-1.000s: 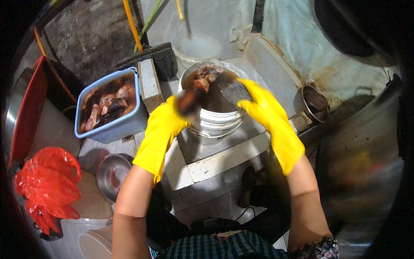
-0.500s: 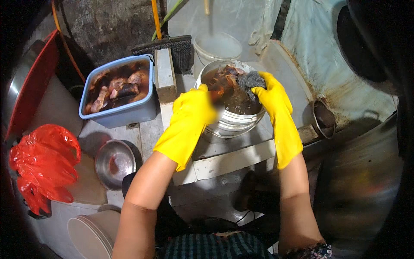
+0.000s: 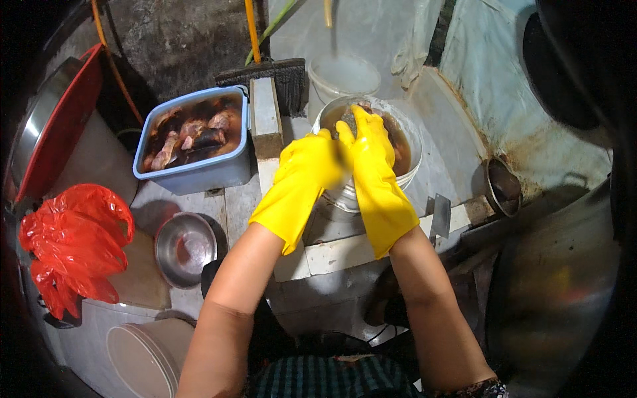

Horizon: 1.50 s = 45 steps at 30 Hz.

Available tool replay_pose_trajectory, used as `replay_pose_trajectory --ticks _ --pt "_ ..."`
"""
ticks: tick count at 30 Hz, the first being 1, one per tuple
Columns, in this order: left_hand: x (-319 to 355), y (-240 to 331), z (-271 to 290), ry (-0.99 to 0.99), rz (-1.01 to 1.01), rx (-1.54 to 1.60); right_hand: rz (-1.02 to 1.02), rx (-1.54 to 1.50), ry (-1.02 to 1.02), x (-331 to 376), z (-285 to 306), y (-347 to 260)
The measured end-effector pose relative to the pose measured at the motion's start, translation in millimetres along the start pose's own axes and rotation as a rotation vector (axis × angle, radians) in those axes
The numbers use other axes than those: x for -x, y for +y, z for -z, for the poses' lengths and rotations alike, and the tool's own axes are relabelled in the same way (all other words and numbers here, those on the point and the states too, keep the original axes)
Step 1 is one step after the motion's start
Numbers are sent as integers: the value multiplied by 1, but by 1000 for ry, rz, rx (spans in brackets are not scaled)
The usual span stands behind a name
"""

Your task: The person scrapes and cleans pig trotters using a cleaver while wearing yellow gloves. They move the trotters between buckets of liquid and scrub them with a pad.

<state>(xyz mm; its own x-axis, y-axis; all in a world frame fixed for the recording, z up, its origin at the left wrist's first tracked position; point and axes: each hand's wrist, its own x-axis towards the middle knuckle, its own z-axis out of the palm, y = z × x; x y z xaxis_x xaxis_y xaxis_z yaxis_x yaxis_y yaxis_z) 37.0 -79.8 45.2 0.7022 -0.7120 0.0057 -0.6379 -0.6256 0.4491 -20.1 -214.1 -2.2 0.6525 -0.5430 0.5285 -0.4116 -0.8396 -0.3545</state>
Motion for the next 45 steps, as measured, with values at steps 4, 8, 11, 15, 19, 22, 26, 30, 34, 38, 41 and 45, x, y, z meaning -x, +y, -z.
replay_pose_trajectory --ticks 4,8,11,15,19,22,26,30,34,38,41,45 --pt "-8 -17 -8 -49 25 22 118 -112 -68 13 8 -13" --pt "-2 -14 1 -110 61 9 220 -83 -111 18 14 -7" --pt "5 0 3 -113 -1 -7 70 169 -130 -23 0 22" --pt "-1 2 -16 -6 -27 -43 -101 214 -207 -43 -10 34" --pt "-1 -13 -19 28 14 -10 197 -37 12 18 3 4" --pt "7 -18 -26 65 -33 -52 216 -86 -45 23 3 -2" --pt "8 -2 -28 91 -125 -130 -92 256 -365 -47 4 33" --pt "12 -5 -35 126 -122 -198 -63 280 -325 -40 2 25" --pt "13 -24 -40 166 -128 -209 190 55 -149 9 16 -18" --pt "11 -6 -36 130 -168 -160 111 66 -154 -18 9 37" --pt "9 -7 -27 48 -50 -57 -250 124 -310 -41 5 69" --pt "0 -20 -6 -108 61 176 -412 216 -580 -12 5 88"
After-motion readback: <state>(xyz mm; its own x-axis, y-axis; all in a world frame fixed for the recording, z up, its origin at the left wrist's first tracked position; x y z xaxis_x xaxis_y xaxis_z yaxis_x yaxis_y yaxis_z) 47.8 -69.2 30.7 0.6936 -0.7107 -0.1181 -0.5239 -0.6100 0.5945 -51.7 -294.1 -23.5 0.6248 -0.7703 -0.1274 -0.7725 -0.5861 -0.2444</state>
